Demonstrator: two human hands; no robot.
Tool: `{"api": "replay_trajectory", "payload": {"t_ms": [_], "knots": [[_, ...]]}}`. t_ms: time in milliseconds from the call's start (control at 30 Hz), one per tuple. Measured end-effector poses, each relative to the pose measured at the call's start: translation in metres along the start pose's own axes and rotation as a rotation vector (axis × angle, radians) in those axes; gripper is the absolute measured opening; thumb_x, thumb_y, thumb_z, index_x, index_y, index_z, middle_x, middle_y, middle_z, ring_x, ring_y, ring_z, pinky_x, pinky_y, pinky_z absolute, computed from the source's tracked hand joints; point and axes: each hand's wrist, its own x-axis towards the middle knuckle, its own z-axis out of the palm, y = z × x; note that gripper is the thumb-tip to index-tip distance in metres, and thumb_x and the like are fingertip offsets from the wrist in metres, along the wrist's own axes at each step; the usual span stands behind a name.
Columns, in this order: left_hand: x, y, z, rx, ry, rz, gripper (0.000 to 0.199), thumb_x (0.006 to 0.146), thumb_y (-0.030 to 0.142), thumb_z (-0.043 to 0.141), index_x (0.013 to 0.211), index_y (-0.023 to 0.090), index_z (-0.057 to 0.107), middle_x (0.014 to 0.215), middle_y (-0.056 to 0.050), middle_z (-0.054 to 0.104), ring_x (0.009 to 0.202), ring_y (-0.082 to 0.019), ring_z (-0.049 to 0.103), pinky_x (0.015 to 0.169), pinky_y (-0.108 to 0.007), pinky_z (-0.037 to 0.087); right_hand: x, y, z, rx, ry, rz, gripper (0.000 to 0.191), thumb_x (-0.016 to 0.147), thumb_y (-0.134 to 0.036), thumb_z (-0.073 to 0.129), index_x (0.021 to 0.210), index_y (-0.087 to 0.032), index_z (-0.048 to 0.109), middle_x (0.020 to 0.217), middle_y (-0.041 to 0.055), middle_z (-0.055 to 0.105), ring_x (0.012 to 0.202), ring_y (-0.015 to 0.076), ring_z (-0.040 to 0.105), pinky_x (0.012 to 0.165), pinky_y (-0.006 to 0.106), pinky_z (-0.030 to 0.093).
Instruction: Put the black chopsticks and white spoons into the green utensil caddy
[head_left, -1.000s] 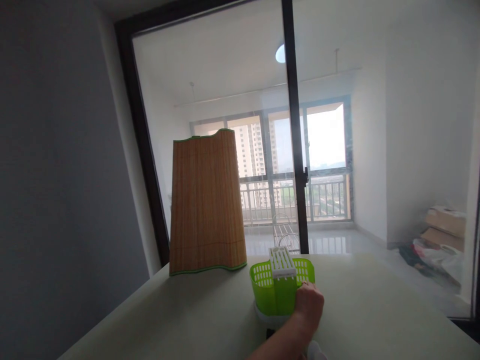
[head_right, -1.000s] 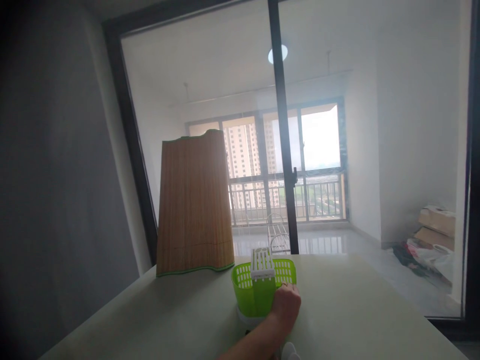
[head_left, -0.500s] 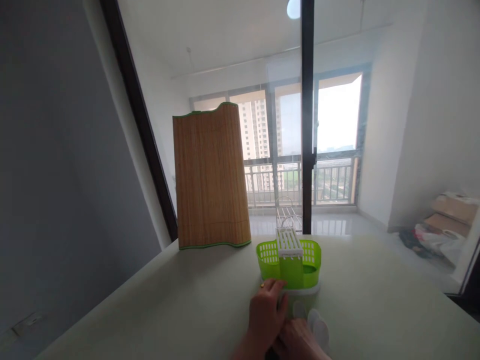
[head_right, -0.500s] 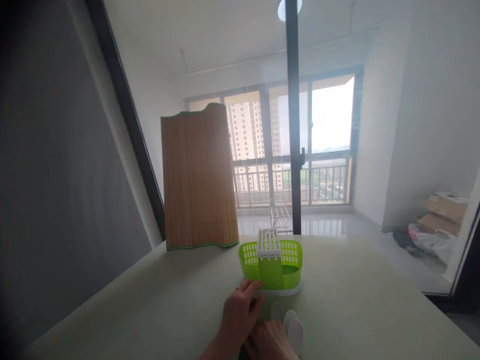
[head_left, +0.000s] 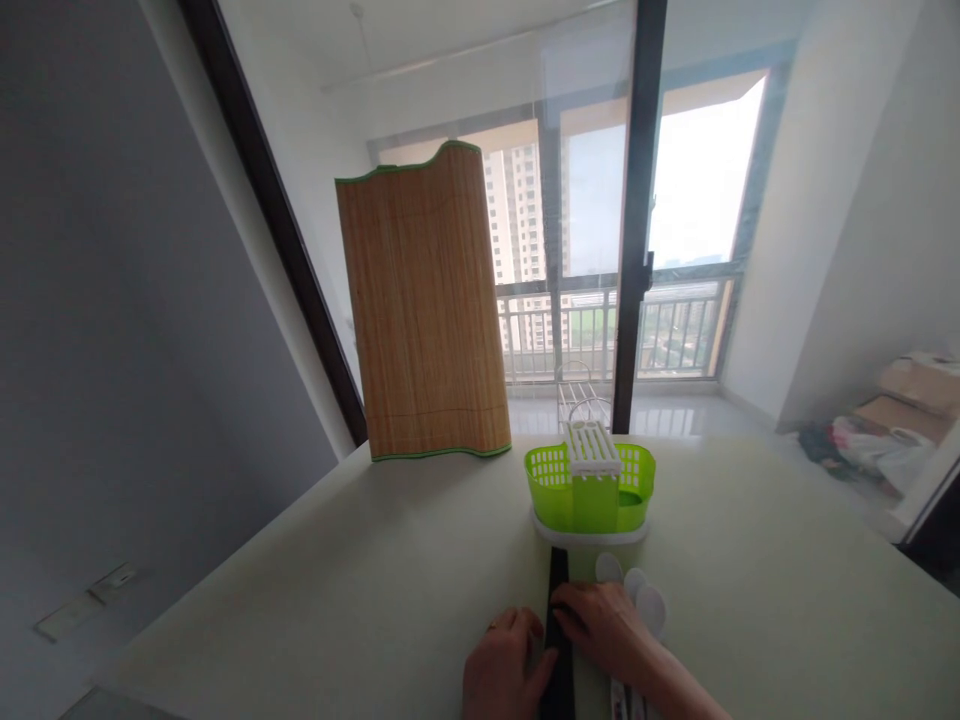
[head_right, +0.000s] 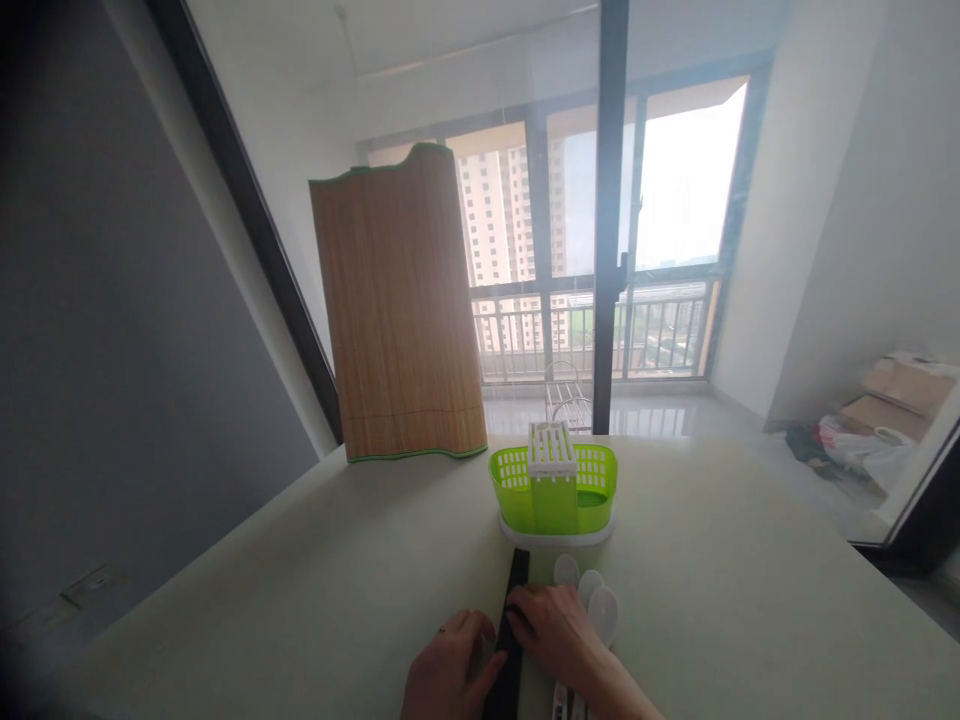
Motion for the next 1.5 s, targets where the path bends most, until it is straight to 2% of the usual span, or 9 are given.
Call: {"api": "replay_trajectory", "payload": {"t_ms": [300,467,700,933,1100,1267,1400,1500], "knots": [[0.003,0.005,-0.008,-0.036,-0.097,-0.089,0.014,0.087,0.026,0.052,0.091,0.025,0.066,0.098,-0.003,0.07,0.093,-0.021,0.066,0.079,-0.033,0.048,0.001,-0.001,-0.006,0.016,-0.039,0.005,0.015,0.091,-0.018,0.058,0.096,-0.025,0.069,0.088,0.0005,0.076,0.075,0.0199,0.07,0.061,0.029,0.032],[0.005,0.009,-0.014,-0.054,-0.171,-0.13,0.019,0.088,0.031,0.05,0.094,0.023,0.066,0.103,-0.005,0.07,0.096,-0.022,0.065,0.081,-0.032,0.046,0.001,-0.001,-0.005,0.005,-0.049,-0.003,0.014,0.089,-0.016,0.06,0.093,-0.025,0.069,0.088,-0.0003,0.076,0.073,0.0186,0.069,0.059,0.03,0.029],[0.007,0.013,-0.018,-0.018,-0.182,-0.159,0.019,0.086,0.029,0.05,0.096,0.023,0.065,0.104,-0.005,0.07,0.095,-0.022,0.065,0.079,-0.031,0.044,0.001,-0.001,-0.007,-0.033,-0.044,-0.022,0.01,0.089,-0.015,0.061,0.088,-0.024,0.066,0.084,-0.0005,0.074,0.071,0.0175,0.068,0.057,0.031,0.024],[0.011,0.019,-0.02,0.022,-0.169,-0.149,0.023,0.088,0.029,0.049,0.101,0.02,0.066,0.106,-0.008,0.071,0.094,-0.025,0.068,0.08,-0.034,0.049,0.002,0.0,-0.004,-0.068,-0.035,-0.039,0.011,0.088,-0.015,0.059,0.082,-0.023,0.064,0.08,-0.0007,0.073,0.064,0.0152,0.064,0.055,0.032,0.019],[0.018,0.026,-0.026,0.155,-0.151,-0.198,0.024,0.084,0.015,0.05,0.098,0.016,0.07,0.103,-0.016,0.073,0.094,-0.032,0.071,0.076,-0.038,0.052,0.001,0.002,-0.002,-0.084,-0.018,-0.054,0.01,0.086,-0.015,0.06,0.078,-0.022,0.061,0.078,-0.0004,0.072,0.063,0.0152,0.063,0.056,0.033,0.018],[0.02,0.016,-0.033,0.248,-0.127,-0.217,0.028,0.083,0.01,0.046,0.093,0.012,0.072,0.097,-0.021,0.074,0.091,-0.035,0.072,0.073,-0.039,0.051,0.002,0.003,-0.002,-0.088,-0.007,-0.057,0.01,0.086,-0.017,0.06,0.078,-0.022,0.06,0.077,-0.0005,0.073,0.064,0.0156,0.064,0.056,0.033,0.019],[0.021,0.003,-0.041,0.277,-0.119,-0.217,0.028,0.086,0.015,0.044,0.094,0.013,0.07,0.093,-0.018,0.075,0.09,-0.032,0.072,0.073,-0.037,0.05,0.003,0.004,0.0,-0.1,-0.003,-0.053,0.009,0.085,-0.018,0.061,0.078,-0.022,0.06,0.077,0.0001,0.073,0.065,0.0169,0.065,0.056,0.033,0.021],[0.025,-0.005,-0.051,0.203,-0.085,-0.233,0.022,0.086,0.02,0.047,0.089,0.017,0.07,0.086,-0.013,0.076,0.085,-0.028,0.072,0.072,-0.033,0.048,0.004,0.005,0.003,-0.084,-0.004,-0.056,0.009,0.086,-0.018,0.06,0.077,-0.022,0.06,0.077,0.0007,0.072,0.068,0.0178,0.066,0.058,0.031,0.026]]}}
